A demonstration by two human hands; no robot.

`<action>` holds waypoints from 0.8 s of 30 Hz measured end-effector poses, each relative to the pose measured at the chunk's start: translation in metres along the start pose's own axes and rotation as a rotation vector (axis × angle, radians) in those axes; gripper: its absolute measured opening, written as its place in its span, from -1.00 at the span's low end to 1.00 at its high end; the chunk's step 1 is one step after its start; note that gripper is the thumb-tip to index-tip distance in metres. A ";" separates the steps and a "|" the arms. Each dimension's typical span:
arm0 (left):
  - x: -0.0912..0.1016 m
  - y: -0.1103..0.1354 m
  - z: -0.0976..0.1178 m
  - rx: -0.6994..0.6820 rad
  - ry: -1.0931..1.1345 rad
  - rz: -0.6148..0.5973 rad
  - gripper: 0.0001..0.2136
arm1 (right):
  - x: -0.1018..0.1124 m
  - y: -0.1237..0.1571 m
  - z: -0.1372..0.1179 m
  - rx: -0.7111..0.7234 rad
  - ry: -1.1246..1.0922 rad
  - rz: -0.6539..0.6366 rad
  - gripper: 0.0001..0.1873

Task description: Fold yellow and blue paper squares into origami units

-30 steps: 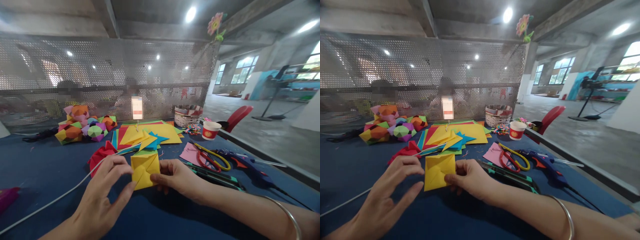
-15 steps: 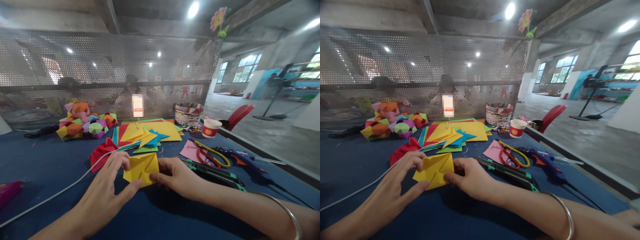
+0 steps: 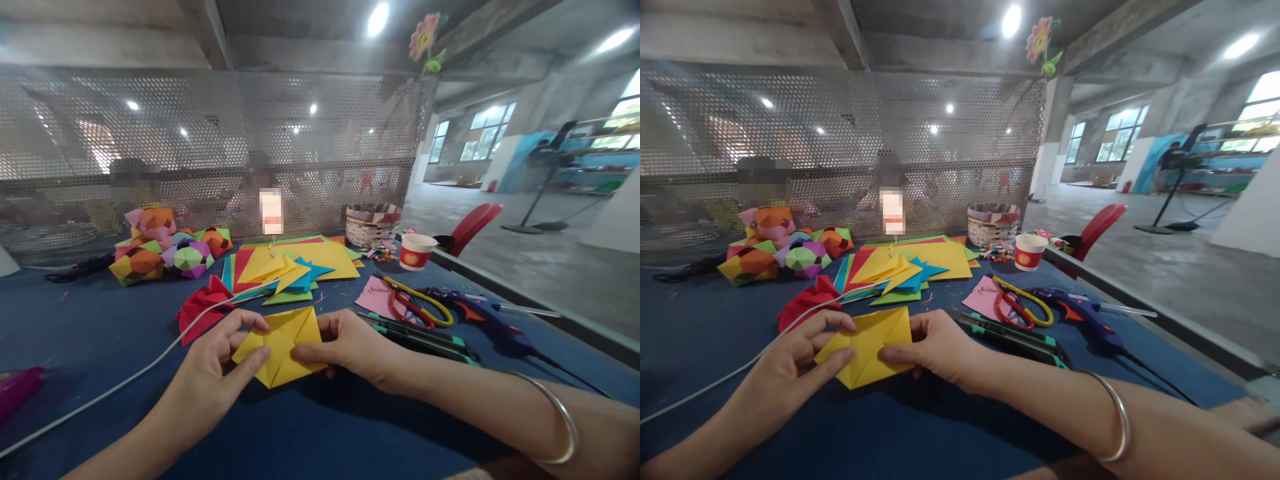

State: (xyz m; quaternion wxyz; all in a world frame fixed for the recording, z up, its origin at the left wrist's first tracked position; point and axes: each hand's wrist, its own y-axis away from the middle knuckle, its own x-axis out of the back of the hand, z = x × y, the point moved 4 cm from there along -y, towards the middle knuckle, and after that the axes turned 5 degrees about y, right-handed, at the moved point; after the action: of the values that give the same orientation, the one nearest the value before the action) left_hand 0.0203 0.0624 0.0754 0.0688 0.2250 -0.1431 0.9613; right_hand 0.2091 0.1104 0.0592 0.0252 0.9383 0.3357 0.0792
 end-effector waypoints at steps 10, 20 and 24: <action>0.004 -0.001 -0.001 -0.098 0.114 -0.007 -0.71 | -0.005 0.001 0.003 0.004 0.054 -0.093 -0.65; -0.001 -0.004 -0.006 0.174 0.559 -0.029 -0.50 | -0.007 0.000 0.010 0.058 0.108 -0.091 -0.67; 0.004 -0.003 -0.010 0.035 0.327 0.084 -0.44 | -0.008 0.001 0.011 0.050 0.123 -0.103 -0.67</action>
State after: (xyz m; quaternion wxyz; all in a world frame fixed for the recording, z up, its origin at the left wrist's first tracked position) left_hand 0.0135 0.0690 0.0690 0.0472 0.0605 -0.1224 0.9895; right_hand 0.2049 0.1046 0.0470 -0.0148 0.9134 0.3865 0.1267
